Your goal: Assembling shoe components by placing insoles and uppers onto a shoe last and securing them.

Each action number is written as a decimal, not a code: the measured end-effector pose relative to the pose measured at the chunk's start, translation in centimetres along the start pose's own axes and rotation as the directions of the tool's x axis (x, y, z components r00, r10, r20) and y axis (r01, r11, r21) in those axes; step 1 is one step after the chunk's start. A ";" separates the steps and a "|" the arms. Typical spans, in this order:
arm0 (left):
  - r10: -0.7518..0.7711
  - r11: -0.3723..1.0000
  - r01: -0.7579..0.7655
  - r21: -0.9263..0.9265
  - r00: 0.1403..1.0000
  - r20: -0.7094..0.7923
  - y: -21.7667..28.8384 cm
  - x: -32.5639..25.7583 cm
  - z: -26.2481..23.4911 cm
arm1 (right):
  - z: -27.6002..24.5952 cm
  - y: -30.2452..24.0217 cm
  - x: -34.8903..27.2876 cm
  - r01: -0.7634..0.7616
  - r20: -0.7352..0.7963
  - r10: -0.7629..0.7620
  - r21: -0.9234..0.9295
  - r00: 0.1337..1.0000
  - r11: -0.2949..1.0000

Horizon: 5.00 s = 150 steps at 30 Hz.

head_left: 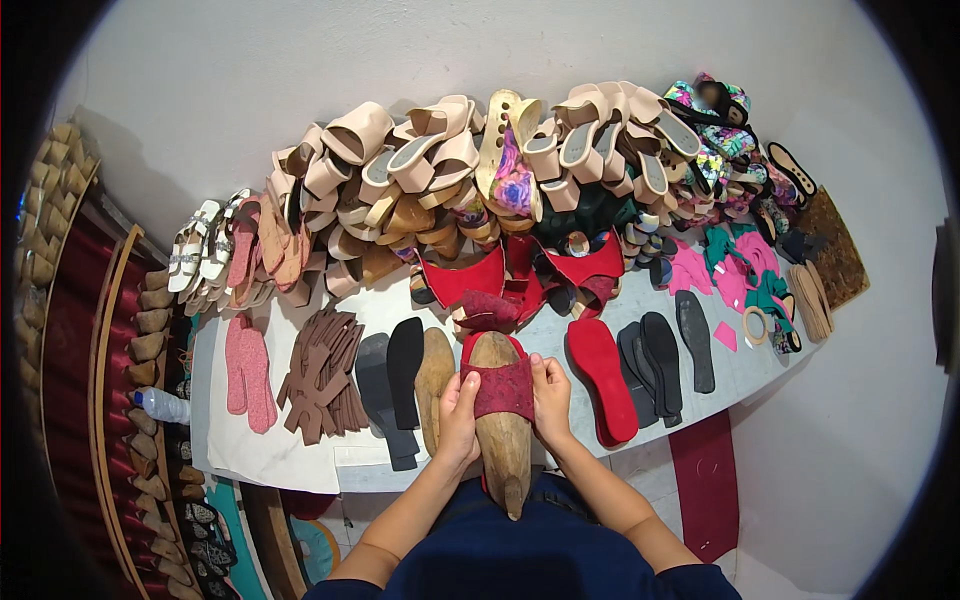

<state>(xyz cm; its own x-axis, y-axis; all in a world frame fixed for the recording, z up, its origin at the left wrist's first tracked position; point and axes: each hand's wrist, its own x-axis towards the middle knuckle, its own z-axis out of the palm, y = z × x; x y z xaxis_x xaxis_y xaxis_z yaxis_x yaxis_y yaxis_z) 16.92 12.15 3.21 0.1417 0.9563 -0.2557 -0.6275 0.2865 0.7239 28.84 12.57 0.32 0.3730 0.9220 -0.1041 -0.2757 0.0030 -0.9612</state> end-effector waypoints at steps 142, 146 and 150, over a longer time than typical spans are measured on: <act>-0.244 0.925 0.288 -0.249 0.951 0.192 1.7 0.8 -2.4 | -3.1 -3.3 -1.1 -0.216 0.537 0.241 -0.111 0.808 0.970; -0.171 0.943 0.209 -0.260 0.972 0.162 1.8 1.0 -2.4 | -2.6 -4.3 -2.5 -0.361 0.633 0.394 -0.189 0.666 0.913; -0.139 0.986 0.158 -0.060 0.960 0.243 2.3 1.1 -2.7 | -2.1 -3.3 -2.4 -0.283 0.639 0.320 -0.163 0.700 0.945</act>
<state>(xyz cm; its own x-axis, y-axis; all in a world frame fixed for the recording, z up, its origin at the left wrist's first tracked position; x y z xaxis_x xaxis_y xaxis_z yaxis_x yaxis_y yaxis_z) 13.54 13.73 2.88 0.4098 0.8921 -0.1905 -0.6419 0.4304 0.6347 30.68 9.49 3.17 -0.3932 0.8934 -0.2174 -0.2216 -0.3215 -0.9206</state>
